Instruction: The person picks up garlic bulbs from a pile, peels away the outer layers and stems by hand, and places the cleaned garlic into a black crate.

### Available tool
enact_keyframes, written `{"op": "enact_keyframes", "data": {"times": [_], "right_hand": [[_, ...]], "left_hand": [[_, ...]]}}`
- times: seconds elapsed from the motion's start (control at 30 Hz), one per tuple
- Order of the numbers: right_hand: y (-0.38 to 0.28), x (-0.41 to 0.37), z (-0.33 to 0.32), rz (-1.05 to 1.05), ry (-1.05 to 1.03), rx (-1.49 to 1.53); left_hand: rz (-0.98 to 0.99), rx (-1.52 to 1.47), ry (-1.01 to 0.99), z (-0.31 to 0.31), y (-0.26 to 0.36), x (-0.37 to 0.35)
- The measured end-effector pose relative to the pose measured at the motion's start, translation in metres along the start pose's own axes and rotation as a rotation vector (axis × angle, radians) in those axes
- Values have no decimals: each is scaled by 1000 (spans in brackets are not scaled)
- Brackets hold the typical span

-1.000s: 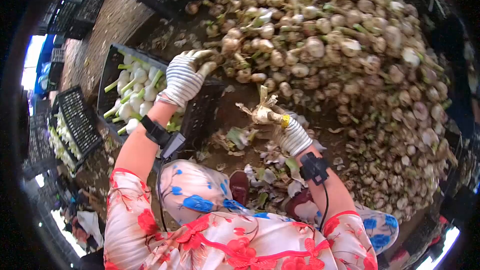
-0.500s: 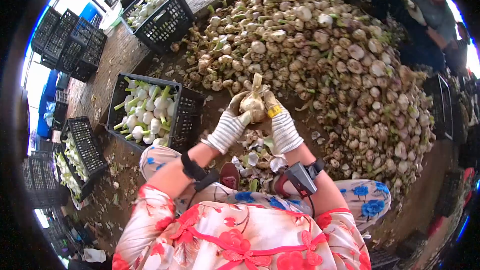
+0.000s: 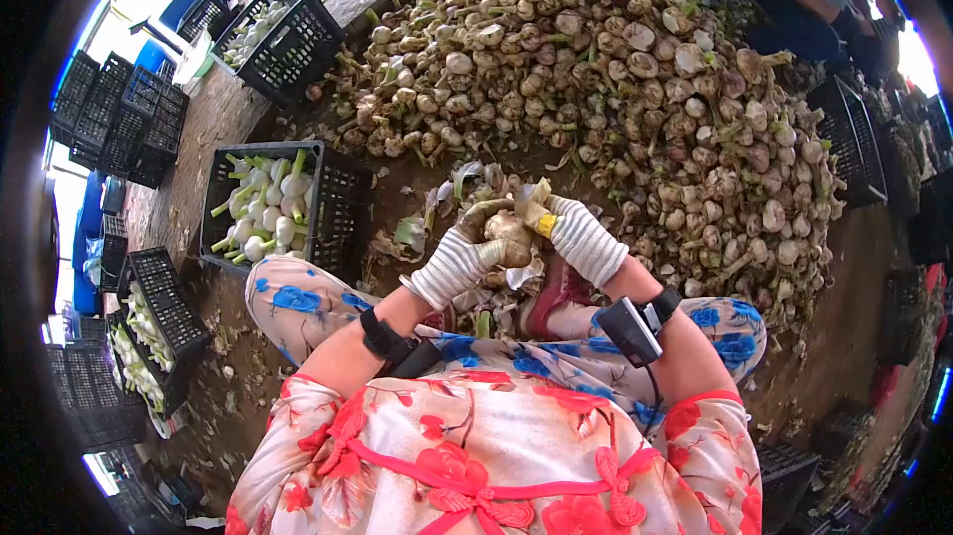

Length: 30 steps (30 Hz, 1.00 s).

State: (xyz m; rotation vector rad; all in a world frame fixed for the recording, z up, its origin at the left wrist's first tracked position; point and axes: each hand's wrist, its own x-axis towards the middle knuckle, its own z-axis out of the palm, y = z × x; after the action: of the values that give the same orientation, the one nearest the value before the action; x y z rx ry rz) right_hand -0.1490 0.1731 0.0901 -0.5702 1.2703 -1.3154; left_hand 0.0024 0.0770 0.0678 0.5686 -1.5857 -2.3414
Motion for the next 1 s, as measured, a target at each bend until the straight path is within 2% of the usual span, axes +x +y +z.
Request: {"op": "enact_keyframes", "data": {"times": [0.1, 0.17, 0.2, 0.3, 0.33, 0.37, 0.4, 0.43, 0.47, 0.5, 0.53, 0.57, 0.6, 0.63, 0.67, 0.7, 0.73, 0.8, 0.87, 0.9, 0.97, 1.0], "right_hand": [[2, -7, 1, 4, -2, 35], [12, -3, -6, 42, -23, 6], [16, -3, -4, -24, -42, 128], [2, -5, 10, 47, -21, 264], [11, 4, 12, -21, 33, 346], [19, 13, 11, -21, 23, 340], [24, 21, 10, 2, 136, 334], [28, 27, 10, 28, 249, 329], [22, 25, 24, 5, 269, 342], [26, 29, 31, -58, 261, 265], [24, 31, 36, -173, 266, 13], [21, 33, 40, -294, 269, -239], [18, 37, 40, -418, 272, -435], [13, 39, 45, -375, 257, -322], [13, 46, 44, -295, 246, -178], [15, 54, 42, -219, 234, -37], [20, 59, 40, -222, 230, -41], [22, 63, 38, -28, 158, 445], [28, 61, 48, -76, 200, 389], [30, 58, 54, -123, 243, 339], [37, 49, 64, -299, 213, -21], [33, 48, 65, -284, 202, 34]], "left_hand": [[-6, -130, -46, -3, 2, -3], [-147, -203, -43, -5, 11, -5], [-215, -267, -48, -9, 13, -6], [-285, -728, -289, -14, 11, -3], [-273, -727, -283, -14, 14, -3], [-243, -625, -138, -10, 22, -4], [-213, -522, 5, -8, 27, -4], [-79, -451, 118, -13, 15, -3], [76, -225, 254, -16, -1, 2], [224, 6, 388, -14, -4, 5], [242, -104, 448, -19, -3, 7], [120, -264, 426, -21, 10, 2], [-3, -280, 305, -35, 15, 0], [-126, -299, 183, -46, 17, -2], [-37, -406, 187, -47, 10, 3], [-97, -543, 110, -55, 8, 5], [-69, -551, 97, -61, 3, 5], [-35, -556, 82, -56, 19, 4], [-50, -471, 215, -45, 29, 3], [-46, -476, 220, -45, 19, 7], [268, -101, 458, -46, -2, 10], [258, -131, 449, -50, -1, 11]]}}
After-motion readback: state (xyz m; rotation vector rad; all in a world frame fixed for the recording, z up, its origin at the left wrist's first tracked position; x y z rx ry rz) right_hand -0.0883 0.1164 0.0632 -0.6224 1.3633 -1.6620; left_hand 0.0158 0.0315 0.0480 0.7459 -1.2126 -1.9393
